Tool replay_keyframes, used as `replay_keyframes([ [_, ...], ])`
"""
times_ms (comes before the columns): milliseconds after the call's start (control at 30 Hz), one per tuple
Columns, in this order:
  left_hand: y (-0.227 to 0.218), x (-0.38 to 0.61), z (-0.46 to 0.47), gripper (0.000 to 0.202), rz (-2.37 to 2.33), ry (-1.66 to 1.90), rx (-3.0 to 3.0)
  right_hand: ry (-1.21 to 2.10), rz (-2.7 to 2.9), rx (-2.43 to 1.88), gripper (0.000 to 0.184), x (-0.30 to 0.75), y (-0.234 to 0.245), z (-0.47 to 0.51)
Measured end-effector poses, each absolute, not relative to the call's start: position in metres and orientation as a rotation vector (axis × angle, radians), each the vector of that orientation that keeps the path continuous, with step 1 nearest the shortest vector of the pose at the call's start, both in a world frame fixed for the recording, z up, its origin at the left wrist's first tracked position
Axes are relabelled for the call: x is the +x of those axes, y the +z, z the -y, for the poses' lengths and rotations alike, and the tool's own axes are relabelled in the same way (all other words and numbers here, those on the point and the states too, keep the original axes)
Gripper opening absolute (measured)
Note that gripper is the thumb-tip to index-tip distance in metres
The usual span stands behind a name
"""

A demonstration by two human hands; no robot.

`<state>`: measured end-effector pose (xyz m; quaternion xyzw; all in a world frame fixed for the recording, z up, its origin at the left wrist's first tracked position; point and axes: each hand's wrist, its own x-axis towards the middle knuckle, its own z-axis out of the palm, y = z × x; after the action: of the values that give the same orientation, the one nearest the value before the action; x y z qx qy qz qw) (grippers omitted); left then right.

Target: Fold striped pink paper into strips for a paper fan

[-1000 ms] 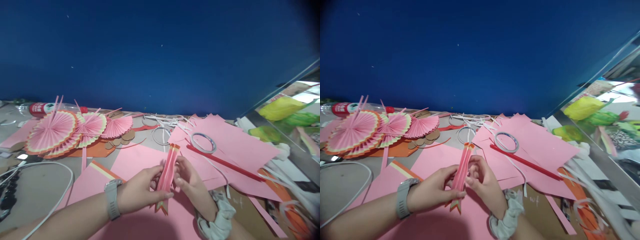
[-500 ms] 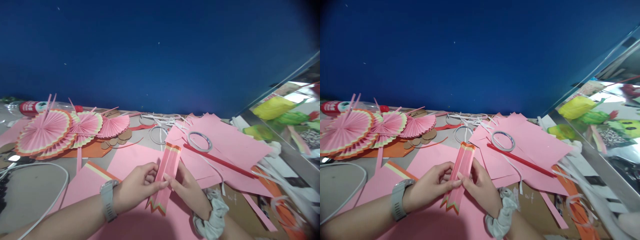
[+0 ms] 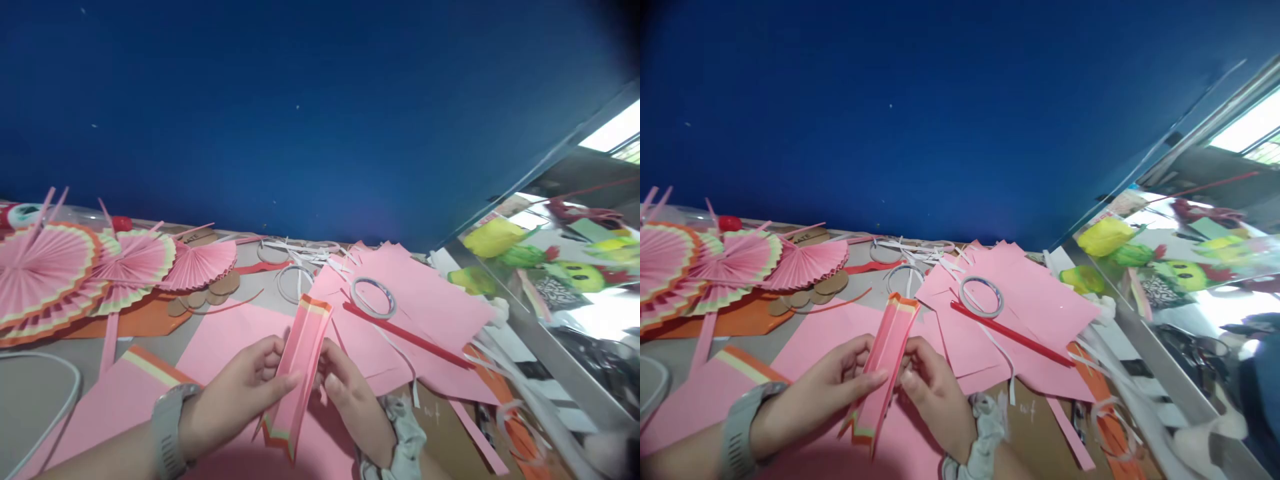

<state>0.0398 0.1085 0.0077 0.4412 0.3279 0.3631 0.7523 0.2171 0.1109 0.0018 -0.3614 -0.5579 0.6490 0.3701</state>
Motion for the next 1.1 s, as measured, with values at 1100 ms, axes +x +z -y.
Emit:
replay_keyframes([
  [1100,0.0098,0.0324,-0.1086,0.032,-0.738,0.564,1.203,1.666,1.576,-1.058,0.02,0.2176,0.0009,-0.1164],
])
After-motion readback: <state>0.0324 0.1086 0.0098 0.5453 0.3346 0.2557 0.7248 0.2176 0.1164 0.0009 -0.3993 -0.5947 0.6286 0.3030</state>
